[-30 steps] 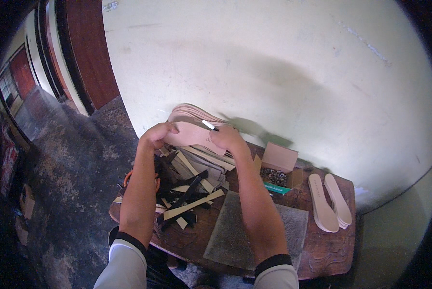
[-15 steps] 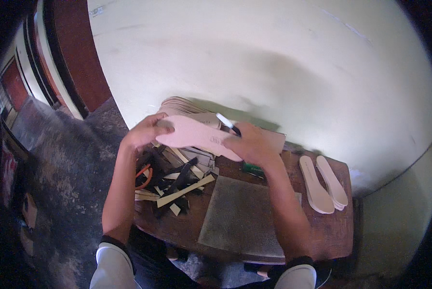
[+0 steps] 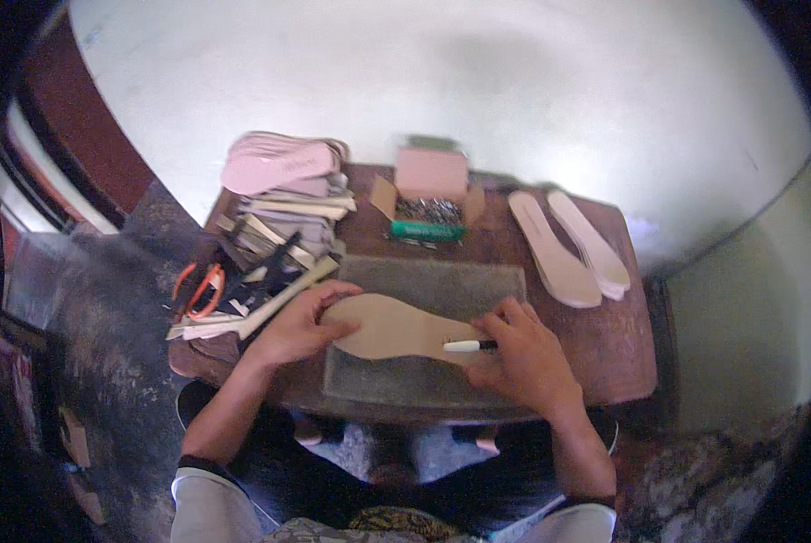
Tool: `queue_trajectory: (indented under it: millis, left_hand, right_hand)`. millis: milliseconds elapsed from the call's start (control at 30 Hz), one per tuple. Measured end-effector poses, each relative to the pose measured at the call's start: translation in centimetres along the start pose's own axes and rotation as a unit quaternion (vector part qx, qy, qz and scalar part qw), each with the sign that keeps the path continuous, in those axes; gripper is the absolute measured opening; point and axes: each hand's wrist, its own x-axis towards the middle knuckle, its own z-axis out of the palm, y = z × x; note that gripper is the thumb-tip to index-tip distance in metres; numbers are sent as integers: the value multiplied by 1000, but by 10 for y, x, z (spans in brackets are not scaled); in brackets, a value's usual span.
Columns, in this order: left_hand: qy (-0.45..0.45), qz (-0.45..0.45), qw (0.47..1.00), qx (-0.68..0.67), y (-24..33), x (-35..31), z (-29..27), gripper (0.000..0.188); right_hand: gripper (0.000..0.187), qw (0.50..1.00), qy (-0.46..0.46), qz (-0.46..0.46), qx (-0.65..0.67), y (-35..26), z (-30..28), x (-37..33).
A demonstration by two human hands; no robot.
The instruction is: The person sits cross-legged on the floor and uses a black marker to write on the surface of several beige shoe insoles. They handle the insoles one by one, writing on them and then placing them into a stack on the table.
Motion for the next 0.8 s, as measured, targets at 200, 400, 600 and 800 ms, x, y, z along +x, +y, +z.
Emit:
queue_trajectory:
  millis: [200, 400, 600, 800]
  left_hand:
    - [-29, 35, 969, 243, 14, -16, 23, 76]
    - [-52, 89, 954, 281, 11, -19, 35, 79]
    - [-34, 121, 918, 376, 9, -27, 46, 86]
    - [-49, 149, 910, 383, -1, -27, 44, 80]
  right_hand:
    - [60, 1000, 4, 23, -17, 20, 14, -25]
    - [46, 996, 65, 45, 31, 22, 8, -29]
    - [28, 883, 103, 58, 454, -13, 6, -2]
    - [31, 799, 74, 66, 593, -26, 77, 35]
